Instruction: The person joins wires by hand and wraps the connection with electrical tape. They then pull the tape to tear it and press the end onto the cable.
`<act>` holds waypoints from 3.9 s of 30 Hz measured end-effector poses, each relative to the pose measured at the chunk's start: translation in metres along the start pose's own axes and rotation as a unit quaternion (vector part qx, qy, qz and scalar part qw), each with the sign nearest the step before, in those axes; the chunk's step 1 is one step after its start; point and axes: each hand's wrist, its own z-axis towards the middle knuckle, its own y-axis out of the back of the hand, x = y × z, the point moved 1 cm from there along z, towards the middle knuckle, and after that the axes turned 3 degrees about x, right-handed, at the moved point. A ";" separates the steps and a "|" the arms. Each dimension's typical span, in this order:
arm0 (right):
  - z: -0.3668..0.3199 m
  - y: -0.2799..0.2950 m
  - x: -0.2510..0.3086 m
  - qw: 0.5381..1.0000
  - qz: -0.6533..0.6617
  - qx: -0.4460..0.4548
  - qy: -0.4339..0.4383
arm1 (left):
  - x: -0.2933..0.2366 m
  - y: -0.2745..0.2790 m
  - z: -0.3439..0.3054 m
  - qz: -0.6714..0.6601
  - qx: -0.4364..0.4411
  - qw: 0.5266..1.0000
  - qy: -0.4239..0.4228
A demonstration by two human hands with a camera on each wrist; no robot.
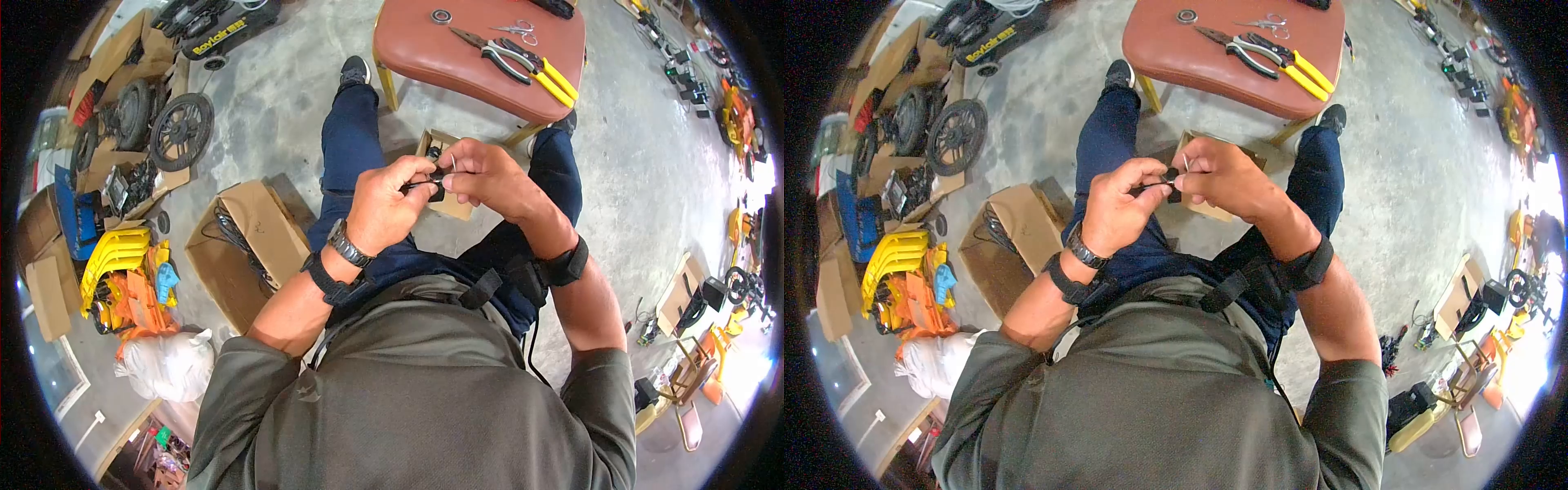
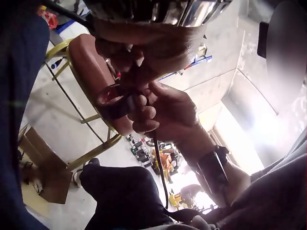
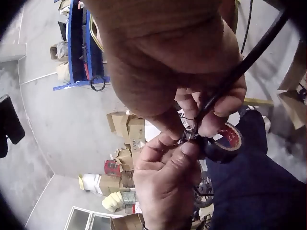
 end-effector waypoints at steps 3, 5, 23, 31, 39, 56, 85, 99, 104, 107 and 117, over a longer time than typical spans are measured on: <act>-0.001 0.000 -0.003 1.000 0.011 0.004 0.009 | 0.005 0.000 -0.002 -0.019 0.017 1.000 0.013; -0.001 0.000 -0.008 1.000 -0.007 0.004 0.030 | 0.006 0.000 -0.003 -0.038 0.029 0.999 0.026; -0.036 0.004 -0.012 0.999 0.020 0.018 -0.031 | -0.003 0.010 -0.003 0.002 0.059 0.998 0.010; -0.042 -0.006 -0.007 0.996 -0.071 -0.057 0.014 | -0.013 -0.001 -0.002 0.094 0.020 0.990 -0.102; -0.045 -0.006 -0.014 0.959 -0.204 -0.101 0.168 | -0.020 -0.015 0.003 0.134 0.001 0.976 -0.174; -0.041 0.004 -0.013 0.977 -0.184 0.018 0.103 | -0.010 -0.010 -0.003 0.044 0.074 0.991 -0.101; -0.013 0.035 -0.022 0.977 0.033 0.197 -0.081 | -0.020 -0.019 0.000 0.086 0.091 0.967 -0.222; -0.019 0.035 -0.022 0.987 -0.104 0.126 -0.006 | -0.010 -0.021 -0.006 -0.056 0.120 0.991 0.001; -0.018 0.035 -0.023 0.983 -0.148 0.105 0.027 | -0.005 -0.021 -0.002 -0.103 0.151 0.981 0.064; -0.017 0.034 -0.024 0.982 -0.154 0.099 0.044 | -0.004 -0.019 0.004 -0.127 0.179 0.971 0.099; -0.026 0.031 -0.011 0.987 -0.108 0.112 0.047 | -0.004 -0.010 0.014 -0.295 0.183 0.926 0.145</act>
